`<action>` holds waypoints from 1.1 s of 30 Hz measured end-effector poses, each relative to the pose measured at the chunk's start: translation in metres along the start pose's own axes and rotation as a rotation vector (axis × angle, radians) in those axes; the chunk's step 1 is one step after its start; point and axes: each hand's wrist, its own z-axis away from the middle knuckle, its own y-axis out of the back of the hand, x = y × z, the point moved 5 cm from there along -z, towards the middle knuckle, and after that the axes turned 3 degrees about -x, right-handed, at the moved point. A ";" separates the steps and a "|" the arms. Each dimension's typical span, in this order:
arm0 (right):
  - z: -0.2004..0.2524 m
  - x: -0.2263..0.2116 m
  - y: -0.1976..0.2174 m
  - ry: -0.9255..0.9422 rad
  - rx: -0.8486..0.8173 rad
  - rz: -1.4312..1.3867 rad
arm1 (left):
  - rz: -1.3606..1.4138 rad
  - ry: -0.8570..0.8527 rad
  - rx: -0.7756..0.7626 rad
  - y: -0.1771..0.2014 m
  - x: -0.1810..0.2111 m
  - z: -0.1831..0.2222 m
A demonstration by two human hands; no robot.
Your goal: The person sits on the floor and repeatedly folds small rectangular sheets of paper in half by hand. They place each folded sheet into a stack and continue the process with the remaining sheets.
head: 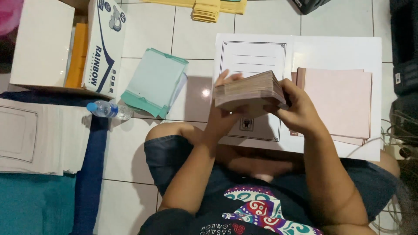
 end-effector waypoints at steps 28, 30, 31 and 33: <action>0.003 -0.053 0.015 0.234 -0.052 0.944 | -0.551 0.054 -0.255 0.003 0.027 -0.011; -0.001 -0.046 0.005 0.178 -0.080 1.032 | -0.406 0.189 -0.249 0.010 0.008 -0.010; -0.003 -0.032 0.002 0.181 -0.077 1.033 | -0.408 0.185 -0.249 0.012 -0.002 -0.009; -0.002 -0.009 -0.002 0.235 0.012 1.085 | -0.415 0.198 -0.220 0.017 -0.024 -0.005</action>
